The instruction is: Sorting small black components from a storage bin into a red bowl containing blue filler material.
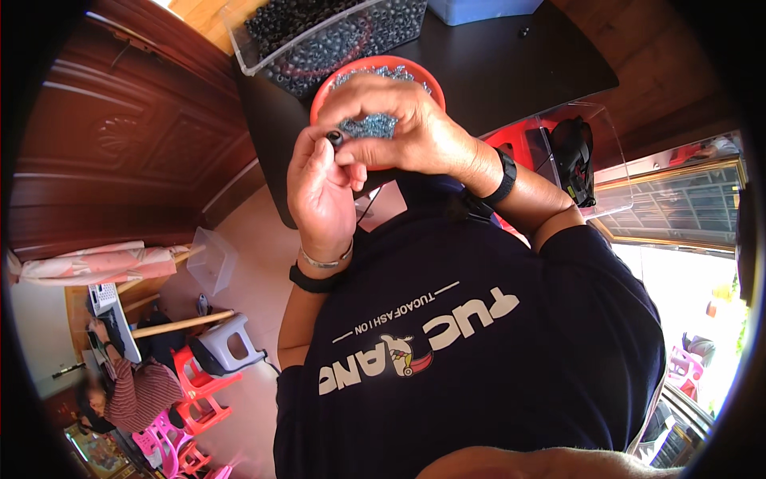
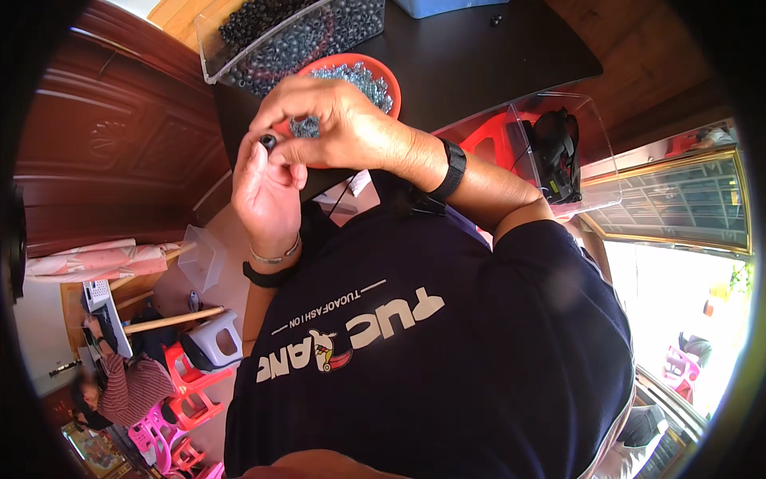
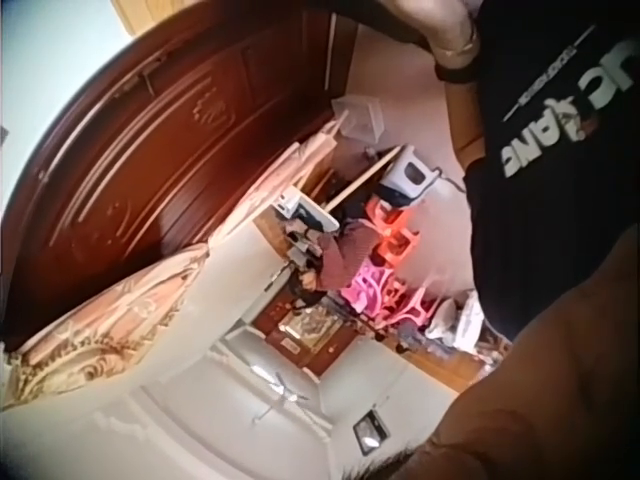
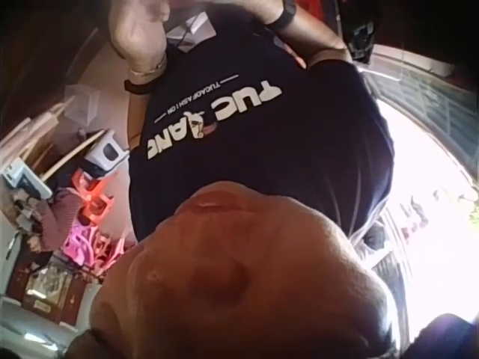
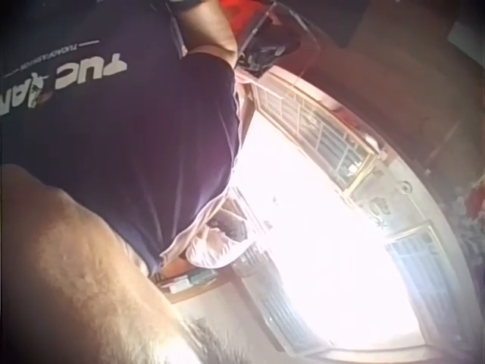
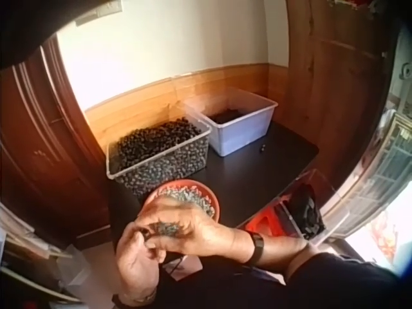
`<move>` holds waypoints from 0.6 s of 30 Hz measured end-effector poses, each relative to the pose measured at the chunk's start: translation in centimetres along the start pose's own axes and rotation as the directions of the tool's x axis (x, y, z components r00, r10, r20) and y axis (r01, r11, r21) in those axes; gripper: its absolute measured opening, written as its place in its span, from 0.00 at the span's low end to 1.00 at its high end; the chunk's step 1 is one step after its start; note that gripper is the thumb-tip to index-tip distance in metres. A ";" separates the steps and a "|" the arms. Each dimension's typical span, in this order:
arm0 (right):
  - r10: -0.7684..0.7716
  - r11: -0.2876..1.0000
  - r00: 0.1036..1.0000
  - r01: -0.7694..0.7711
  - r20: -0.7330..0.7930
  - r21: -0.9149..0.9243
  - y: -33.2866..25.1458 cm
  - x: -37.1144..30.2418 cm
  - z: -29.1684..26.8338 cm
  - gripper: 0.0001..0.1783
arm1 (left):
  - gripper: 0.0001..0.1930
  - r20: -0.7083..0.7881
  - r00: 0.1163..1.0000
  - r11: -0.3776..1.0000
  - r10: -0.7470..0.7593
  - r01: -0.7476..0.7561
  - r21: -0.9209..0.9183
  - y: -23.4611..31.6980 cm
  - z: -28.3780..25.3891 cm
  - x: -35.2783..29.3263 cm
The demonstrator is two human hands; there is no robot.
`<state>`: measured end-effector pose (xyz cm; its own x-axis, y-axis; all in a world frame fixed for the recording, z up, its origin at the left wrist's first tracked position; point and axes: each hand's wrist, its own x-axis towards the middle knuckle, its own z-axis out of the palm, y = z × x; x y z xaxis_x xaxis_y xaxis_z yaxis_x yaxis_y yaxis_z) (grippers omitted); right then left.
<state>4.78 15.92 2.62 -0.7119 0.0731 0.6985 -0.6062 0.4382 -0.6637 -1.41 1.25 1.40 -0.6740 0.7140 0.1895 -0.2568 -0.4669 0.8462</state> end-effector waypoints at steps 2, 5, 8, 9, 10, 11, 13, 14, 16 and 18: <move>-0.027 1.000 0.999 0.027 0.036 0.010 -0.1 -0.3 -0.2 0.17 | 0.14 0.055 0.998 1.000 -0.003 0.001 0.030 -0.3 -0.3 0.0; -0.005 1.000 1.000 0.005 0.017 -0.023 0.3 -0.3 -0.3 0.15 | 0.15 0.030 0.998 0.999 -0.052 0.052 0.018 -1.2 -0.8 0.1; 0.018 1.000 1.000 -0.018 -0.022 -0.002 0.9 -0.6 0.5 0.14 | 0.15 0.003 0.999 0.999 -0.049 0.049 -0.025 -1.2 -0.5 0.0; 0.034 0.999 0.998 -0.034 -0.046 0.000 1.0 -0.6 0.7 0.11 | 0.15 -0.033 0.998 0.999 -0.044 0.043 -0.029 -1.2 -0.4 0.0; 0.029 0.999 0.998 -0.030 -0.048 -0.012 1.0 -0.6 0.7 0.11 | 0.15 -0.036 0.998 0.997 -0.042 0.039 -0.061 -1.5 -0.8 0.1; 0.053 0.998 0.997 -0.054 -0.060 -0.018 1.1 -0.5 0.9 0.11 | 0.15 -0.033 0.999 0.997 -0.039 0.037 -0.064 -1.6 -0.9 0.1; 0.079 0.996 0.995 -0.081 -0.068 -0.025 1.3 -0.3 1.0 0.10 | 0.15 -0.031 0.997 0.986 -0.071 0.066 -0.153 -1.8 -1.0 0.2; 0.061 0.997 0.996 -0.064 -0.066 -0.044 1.5 -0.3 1.0 0.10 | 0.15 -0.034 0.997 0.985 -0.072 0.066 -0.157 -1.8 -1.3 0.3; 0.049 0.997 0.997 -0.053 -0.058 -0.061 1.8 0.0 1.1 0.10 | 0.15 0.000 0.996 0.981 -0.086 0.084 -0.174 -1.9 -1.8 0.5; 0.011 0.993 1.000 -0.013 -0.015 -0.118 2.0 0.2 1.0 0.11 | 0.15 0.035 0.994 0.981 -0.102 0.106 -0.164 -2.0 -2.5 0.7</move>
<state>3.09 15.94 1.20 -0.7134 0.0911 0.6948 -0.5509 0.5399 -0.6364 -3.12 1.33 -1.38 -0.6197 0.7757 0.1193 -0.4373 -0.4675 0.7682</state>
